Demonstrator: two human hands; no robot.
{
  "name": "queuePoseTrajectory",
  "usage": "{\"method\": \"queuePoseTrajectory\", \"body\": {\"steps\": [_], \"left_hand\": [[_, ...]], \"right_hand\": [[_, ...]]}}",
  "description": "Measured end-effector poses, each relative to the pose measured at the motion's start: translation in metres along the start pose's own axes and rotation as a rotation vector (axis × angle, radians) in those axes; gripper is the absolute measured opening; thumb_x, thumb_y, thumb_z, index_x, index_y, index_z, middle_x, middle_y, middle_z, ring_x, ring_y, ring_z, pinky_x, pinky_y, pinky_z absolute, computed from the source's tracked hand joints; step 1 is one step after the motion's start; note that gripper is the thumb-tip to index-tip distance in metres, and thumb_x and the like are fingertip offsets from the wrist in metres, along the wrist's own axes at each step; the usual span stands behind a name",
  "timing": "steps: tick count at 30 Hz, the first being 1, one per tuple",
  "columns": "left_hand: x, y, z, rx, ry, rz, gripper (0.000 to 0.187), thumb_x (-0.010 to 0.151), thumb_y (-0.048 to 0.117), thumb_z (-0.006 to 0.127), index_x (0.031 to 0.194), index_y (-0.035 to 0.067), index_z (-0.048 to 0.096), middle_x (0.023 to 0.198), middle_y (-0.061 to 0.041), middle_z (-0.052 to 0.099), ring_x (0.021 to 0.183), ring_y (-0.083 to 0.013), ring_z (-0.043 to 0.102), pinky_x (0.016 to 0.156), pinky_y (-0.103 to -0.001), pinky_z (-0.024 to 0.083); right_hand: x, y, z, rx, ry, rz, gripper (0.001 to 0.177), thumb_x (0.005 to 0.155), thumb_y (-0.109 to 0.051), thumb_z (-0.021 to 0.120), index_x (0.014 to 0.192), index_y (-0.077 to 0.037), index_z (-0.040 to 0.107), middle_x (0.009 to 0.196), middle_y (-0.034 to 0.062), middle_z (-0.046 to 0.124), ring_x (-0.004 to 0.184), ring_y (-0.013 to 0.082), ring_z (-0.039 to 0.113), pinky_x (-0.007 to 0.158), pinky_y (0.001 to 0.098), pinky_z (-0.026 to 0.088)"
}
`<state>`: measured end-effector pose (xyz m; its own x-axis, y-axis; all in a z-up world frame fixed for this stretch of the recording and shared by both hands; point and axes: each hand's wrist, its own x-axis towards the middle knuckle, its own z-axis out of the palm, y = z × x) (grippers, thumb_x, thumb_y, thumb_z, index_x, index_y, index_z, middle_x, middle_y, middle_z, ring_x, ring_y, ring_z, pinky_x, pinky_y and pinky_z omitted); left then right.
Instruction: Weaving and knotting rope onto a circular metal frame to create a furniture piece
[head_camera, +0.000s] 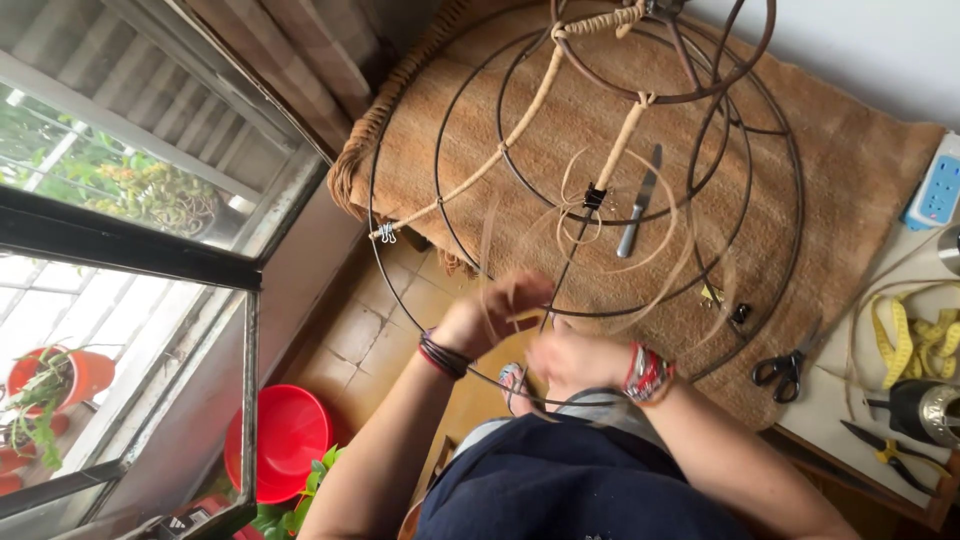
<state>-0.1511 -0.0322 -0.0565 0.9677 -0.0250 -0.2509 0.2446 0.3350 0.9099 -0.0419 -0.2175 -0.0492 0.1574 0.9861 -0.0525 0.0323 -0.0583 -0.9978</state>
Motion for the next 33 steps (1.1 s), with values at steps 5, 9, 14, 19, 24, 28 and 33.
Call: {"method": "queuePoseTrajectory", "body": {"steps": [5,9,14,19,24,28,33], "left_hand": [[-0.003,-0.011,-0.024,-0.35,0.32,0.088,0.035,0.102,0.025,0.051,0.092,-0.003,0.071,0.042,-0.016,0.046,0.034,-0.0259,0.053,0.032,-0.03,0.042],[-0.02,-0.045,-0.01,1.021,-0.636,0.937,0.03,0.105,0.011,0.036,0.088,0.005,0.06,0.07,-0.009,0.054,0.071,-0.0265,0.06,0.065,-0.034,0.052],[0.011,0.012,0.009,-0.221,0.054,-0.026,0.031,0.102,0.027,0.051,0.118,0.009,0.072,0.11,-0.007,0.074,0.109,-0.0172,0.069,0.096,-0.034,0.056],[-0.004,-0.011,-0.022,0.066,-0.187,0.082,0.024,0.102,0.023,0.054,0.107,0.004,0.068,0.057,-0.003,0.06,0.044,-0.0141,0.056,0.045,-0.025,0.045],[0.006,-0.008,-0.004,0.546,-0.243,0.0,0.012,0.097,0.02,0.064,0.099,0.014,0.074,0.075,-0.002,0.071,0.069,-0.0164,0.068,0.066,-0.028,0.054],[0.011,0.024,0.0,0.062,0.034,0.06,0.023,0.103,0.022,0.056,0.116,0.01,0.07,0.073,-0.002,0.06,0.062,-0.0118,0.056,0.059,-0.023,0.042],[-0.009,0.045,-0.01,0.71,-0.311,-0.304,0.032,0.089,0.015,0.052,0.107,0.008,0.078,0.067,-0.006,0.067,0.064,-0.0178,0.067,0.063,-0.027,0.052]], "right_hand": [[-0.02,0.017,-0.005,-0.711,-0.141,0.417,0.028,0.098,-0.034,0.06,0.1,-0.011,0.075,0.098,0.018,0.076,0.104,0.0377,0.072,0.091,0.0472,0.056],[0.005,-0.054,-0.005,0.452,0.312,0.232,0.05,0.095,-0.036,0.052,0.133,-0.006,0.065,0.13,0.0204,0.069,0.123,0.0332,0.064,0.107,0.0452,0.043],[-0.01,-0.037,-0.008,-0.569,-0.396,0.283,0.025,0.098,-0.02,0.05,0.093,-0.013,0.074,0.076,0.0119,0.075,0.075,0.0331,0.074,0.077,0.0444,0.058],[-0.008,-0.043,0.001,-0.312,-0.054,0.295,0.028,0.093,-0.008,0.052,0.109,0.001,0.074,0.103,0.017,0.075,0.095,0.0295,0.07,0.09,0.0424,0.055],[-0.002,-0.063,-0.011,0.355,0.351,0.002,0.048,0.11,-0.024,0.042,0.07,-0.003,0.059,0.065,0.0101,0.066,0.039,0.0086,0.047,0.036,0.0208,0.036],[-0.013,-0.045,-0.009,-0.811,-0.205,0.508,0.026,0.089,-0.033,0.06,0.088,-0.017,0.081,0.087,0.0091,0.078,0.088,0.0311,0.073,0.079,0.0444,0.056],[-0.009,-0.015,-0.017,0.381,0.343,0.215,0.049,0.094,-0.001,0.057,0.143,-0.002,0.06,0.13,0.0159,0.072,0.116,0.0229,0.066,0.101,0.0393,0.052]]}}
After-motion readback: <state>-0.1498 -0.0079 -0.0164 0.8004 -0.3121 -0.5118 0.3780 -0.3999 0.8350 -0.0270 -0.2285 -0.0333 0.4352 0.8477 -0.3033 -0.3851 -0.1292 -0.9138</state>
